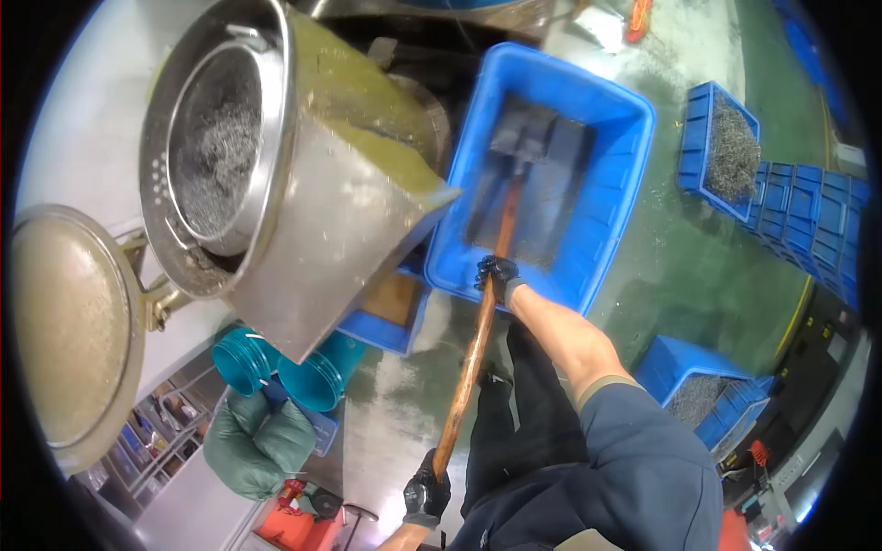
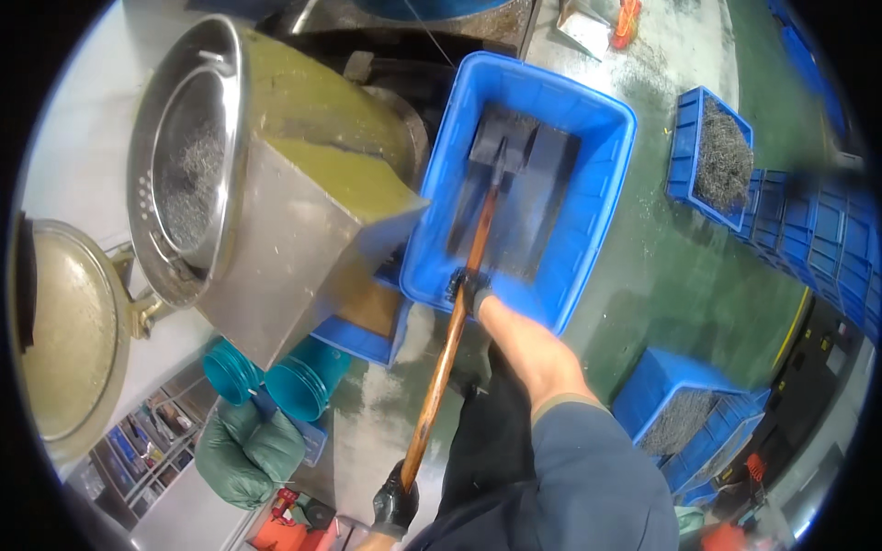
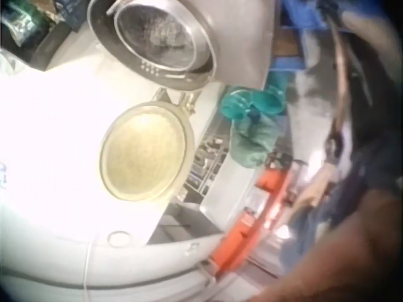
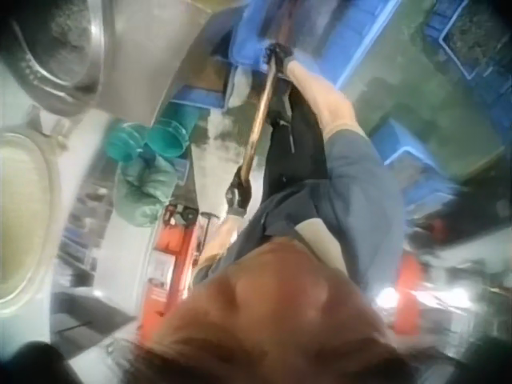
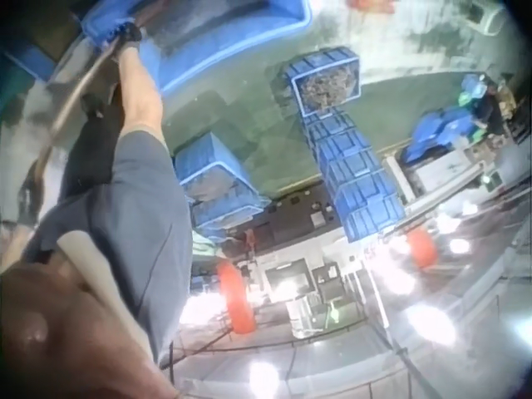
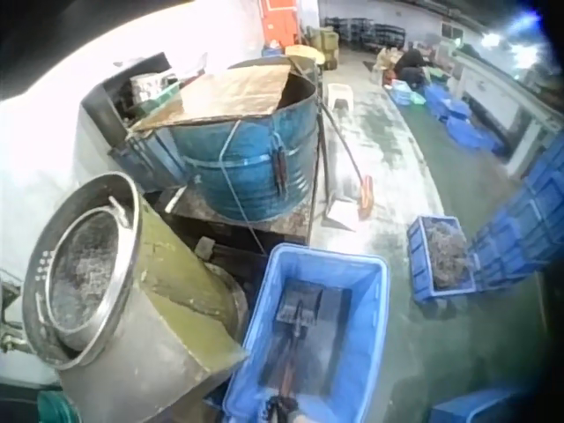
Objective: Using a long-handled scoop to move small metal parts from blue bins into a processing machine.
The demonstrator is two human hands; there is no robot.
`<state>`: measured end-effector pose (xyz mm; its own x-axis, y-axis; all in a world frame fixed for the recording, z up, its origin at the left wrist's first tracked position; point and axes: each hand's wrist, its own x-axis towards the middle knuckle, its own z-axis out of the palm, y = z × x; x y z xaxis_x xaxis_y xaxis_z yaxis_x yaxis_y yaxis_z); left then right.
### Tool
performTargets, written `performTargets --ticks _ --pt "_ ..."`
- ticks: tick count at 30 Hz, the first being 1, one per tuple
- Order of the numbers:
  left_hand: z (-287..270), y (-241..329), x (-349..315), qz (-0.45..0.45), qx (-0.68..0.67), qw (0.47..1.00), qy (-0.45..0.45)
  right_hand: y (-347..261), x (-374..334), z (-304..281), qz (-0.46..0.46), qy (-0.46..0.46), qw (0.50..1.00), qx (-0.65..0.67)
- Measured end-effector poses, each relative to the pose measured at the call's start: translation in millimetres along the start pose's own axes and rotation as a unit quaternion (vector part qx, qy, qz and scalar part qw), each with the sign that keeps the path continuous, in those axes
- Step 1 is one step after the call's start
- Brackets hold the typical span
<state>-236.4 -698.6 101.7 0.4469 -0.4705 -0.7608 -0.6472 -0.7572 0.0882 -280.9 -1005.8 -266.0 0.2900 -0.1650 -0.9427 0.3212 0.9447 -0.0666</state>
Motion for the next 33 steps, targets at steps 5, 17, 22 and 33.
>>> performTargets --ticks 5,17,22,33 --pt "51 -35 -31 0.001 -0.024 0.999 0.034 14 -44 -17 -0.066 -0.017 0.998 -0.002" --pt "105 -133 -174 0.063 -0.089 0.987 0.116 89 -233 -7 -0.171 -0.034 0.983 -0.053" --pt "52 -157 -271 0.055 -0.172 0.980 0.080 126 -341 0 -0.237 -0.094 0.965 -0.065" --pt "-7 -183 -413 0.030 -0.230 0.971 0.052 164 -483 79 -0.164 -0.148 0.957 -0.189"
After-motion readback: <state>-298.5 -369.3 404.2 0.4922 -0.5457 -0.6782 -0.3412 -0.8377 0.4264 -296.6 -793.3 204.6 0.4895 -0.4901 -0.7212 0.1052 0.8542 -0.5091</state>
